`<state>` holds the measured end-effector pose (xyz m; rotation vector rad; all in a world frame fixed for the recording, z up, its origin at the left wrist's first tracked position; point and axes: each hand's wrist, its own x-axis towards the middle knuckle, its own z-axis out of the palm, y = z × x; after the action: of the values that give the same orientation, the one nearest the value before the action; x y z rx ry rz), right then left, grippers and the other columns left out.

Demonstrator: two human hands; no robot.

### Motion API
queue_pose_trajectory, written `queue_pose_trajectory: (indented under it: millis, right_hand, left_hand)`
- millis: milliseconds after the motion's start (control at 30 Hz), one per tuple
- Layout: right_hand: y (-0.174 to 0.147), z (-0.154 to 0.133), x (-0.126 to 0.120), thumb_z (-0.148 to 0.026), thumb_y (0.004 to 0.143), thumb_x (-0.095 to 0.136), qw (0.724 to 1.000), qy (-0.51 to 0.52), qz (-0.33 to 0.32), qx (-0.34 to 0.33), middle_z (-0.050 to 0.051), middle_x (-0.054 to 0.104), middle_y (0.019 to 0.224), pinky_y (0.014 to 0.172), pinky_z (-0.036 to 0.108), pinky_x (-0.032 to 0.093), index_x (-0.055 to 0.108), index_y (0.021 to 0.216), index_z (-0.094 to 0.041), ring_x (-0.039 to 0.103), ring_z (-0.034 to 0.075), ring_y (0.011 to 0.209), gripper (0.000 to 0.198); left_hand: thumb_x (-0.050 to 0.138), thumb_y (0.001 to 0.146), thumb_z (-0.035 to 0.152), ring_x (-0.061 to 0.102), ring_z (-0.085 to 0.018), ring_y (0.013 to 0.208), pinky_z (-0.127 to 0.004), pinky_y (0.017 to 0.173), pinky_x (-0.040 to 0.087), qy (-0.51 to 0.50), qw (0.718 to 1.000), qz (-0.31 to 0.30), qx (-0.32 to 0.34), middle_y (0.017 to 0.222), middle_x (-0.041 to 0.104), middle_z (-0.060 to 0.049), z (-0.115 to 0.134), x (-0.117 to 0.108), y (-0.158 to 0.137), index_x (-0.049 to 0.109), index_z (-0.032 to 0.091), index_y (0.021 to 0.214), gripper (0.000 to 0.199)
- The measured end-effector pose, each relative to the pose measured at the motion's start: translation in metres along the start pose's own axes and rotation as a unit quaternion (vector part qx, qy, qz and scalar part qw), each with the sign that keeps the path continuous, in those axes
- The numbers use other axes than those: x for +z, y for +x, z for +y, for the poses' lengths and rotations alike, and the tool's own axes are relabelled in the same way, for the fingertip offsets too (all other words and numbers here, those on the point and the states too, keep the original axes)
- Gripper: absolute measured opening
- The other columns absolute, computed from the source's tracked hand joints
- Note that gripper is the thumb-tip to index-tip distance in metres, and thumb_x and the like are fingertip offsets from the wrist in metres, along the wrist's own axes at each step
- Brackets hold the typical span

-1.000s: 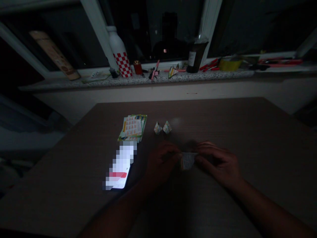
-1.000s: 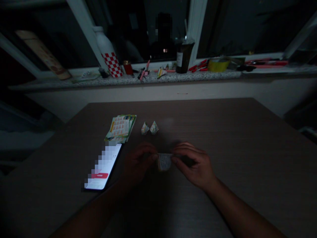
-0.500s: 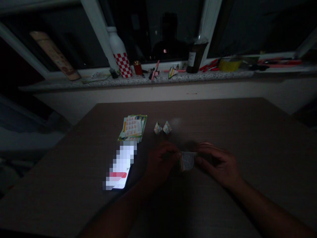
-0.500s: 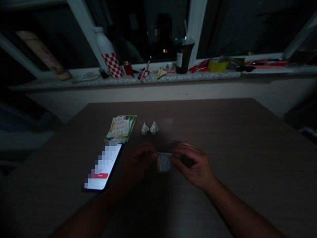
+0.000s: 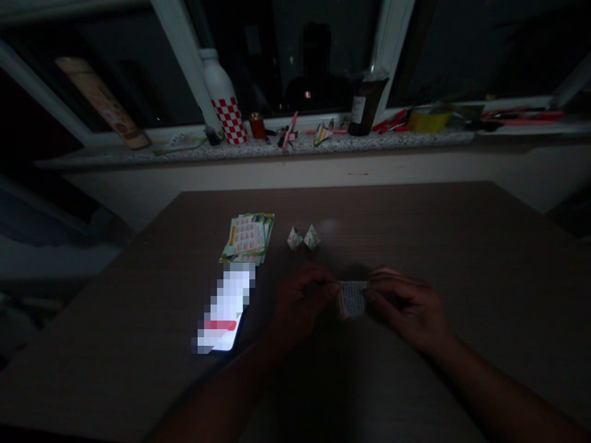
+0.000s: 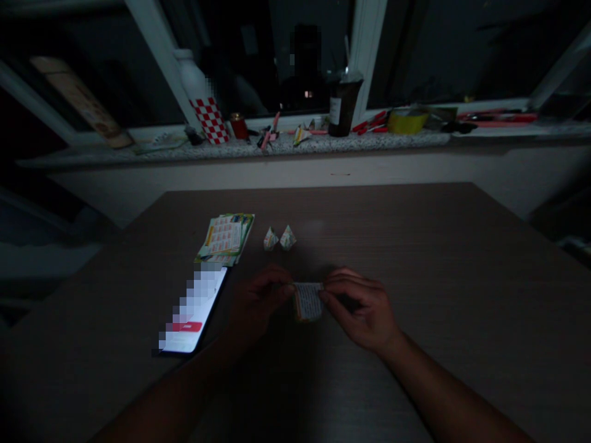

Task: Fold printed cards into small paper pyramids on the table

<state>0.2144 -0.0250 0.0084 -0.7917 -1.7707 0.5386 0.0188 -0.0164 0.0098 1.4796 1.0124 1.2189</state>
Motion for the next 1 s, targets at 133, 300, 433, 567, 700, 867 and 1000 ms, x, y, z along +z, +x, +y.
queue_pose_trajectory:
  millis: [133, 300, 433, 567, 700, 867, 1000]
  right_hand:
    - [0.0002, 0.0025, 0.0009, -0.01, 0.078, 0.064, 1.0, 0.01, -0.005, 0.009, 0.004, 0.068, 0.074, 0.066, 0.033, 0.054, 0.069, 0.083, -0.02, 0.065, 0.019, 0.072, 0.012]
    - [0.0003, 0.0033, 0.0004, -0.008, 0.076, 0.064, 1.0, 0.014, -0.01, -0.001, 0.004, 0.068, 0.074, 0.068, 0.035, 0.053, 0.068, 0.083, -0.02, 0.065, 0.019, 0.072, 0.014]
    - [0.0015, 0.0018, 0.0007, -0.008, 0.077, 0.063, 1.0, 0.008, -0.018, 0.008, 0.004, 0.066, 0.072, 0.066, 0.033, 0.052, 0.066, 0.079, -0.019, 0.064, 0.018, 0.071, 0.012]
    - [0.0017, 0.0017, 0.0015, -0.009, 0.078, 0.062, 1.0, 0.01, -0.014, 0.017, 0.004, 0.065, 0.072, 0.066, 0.033, 0.052, 0.066, 0.078, -0.019, 0.063, 0.018, 0.07, 0.01]
    - [0.0014, 0.002, 0.0013, -0.011, 0.078, 0.062, 0.999, 0.021, -0.033, 0.02, 0.005, 0.066, 0.074, 0.068, 0.035, 0.052, 0.067, 0.082, -0.019, 0.064, 0.019, 0.073, 0.01]
    - [0.0035, -0.0003, 0.0013, -0.011, 0.079, 0.06, 0.999, 0.015, -0.036, 0.014, 0.004, 0.066, 0.07, 0.065, 0.035, 0.052, 0.066, 0.077, -0.019, 0.063, 0.019, 0.069, 0.01]
    - [0.0032, -0.0009, 0.0012, -0.011, 0.079, 0.06, 0.999, 0.009, -0.036, 0.007, 0.004, 0.065, 0.069, 0.064, 0.035, 0.051, 0.066, 0.077, -0.019, 0.062, 0.018, 0.067, 0.01]
  left_hand:
    - [0.065, 0.075, 0.028, 0.054, -0.015, 0.073, -0.025, 0.068, 0.042, 0.006, 1.0, 0.011, -0.011, 0.075, 0.059, -0.001, 0.0007, -0.0012, 0.0008, 0.064, 0.017, 0.073, 0.012]
    - [0.066, 0.074, 0.029, 0.054, -0.015, 0.072, -0.026, 0.066, 0.042, 0.01, 0.999, 0.019, -0.026, 0.075, 0.059, -0.001, 0.0003, -0.002, 0.0012, 0.064, 0.017, 0.072, 0.012]
    - [0.066, 0.073, 0.029, 0.053, -0.014, 0.07, -0.025, 0.065, 0.042, -0.012, 0.999, 0.018, -0.04, 0.072, 0.058, -0.001, 0.001, -0.0004, 0.0012, 0.064, 0.017, 0.071, 0.013]
    - [0.066, 0.072, 0.029, 0.052, -0.014, 0.069, -0.025, 0.065, 0.041, -0.012, 0.998, 0.025, -0.052, 0.071, 0.058, -0.001, 0.0049, 0.0005, 0.0013, 0.063, 0.016, 0.069, 0.014]
    - [0.065, 0.073, 0.028, 0.051, -0.013, 0.067, -0.025, 0.064, 0.04, -0.017, 0.998, 0.03, -0.055, 0.069, 0.057, 0.0, 0.0071, -0.0006, 0.0022, 0.062, 0.016, 0.068, 0.013]
    - [0.067, 0.071, 0.027, 0.05, -0.013, 0.067, -0.025, 0.064, 0.04, -0.034, 0.997, 0.034, -0.067, 0.068, 0.057, 0.0, 0.0052, -0.0001, 0.003, 0.063, 0.016, 0.068, 0.012]
    - [0.068, 0.07, 0.027, 0.05, -0.013, 0.066, -0.024, 0.063, 0.039, -0.05, 0.994, 0.041, -0.09, 0.066, 0.057, 0.001, 0.0061, 0.0015, 0.0025, 0.063, 0.016, 0.068, 0.012]
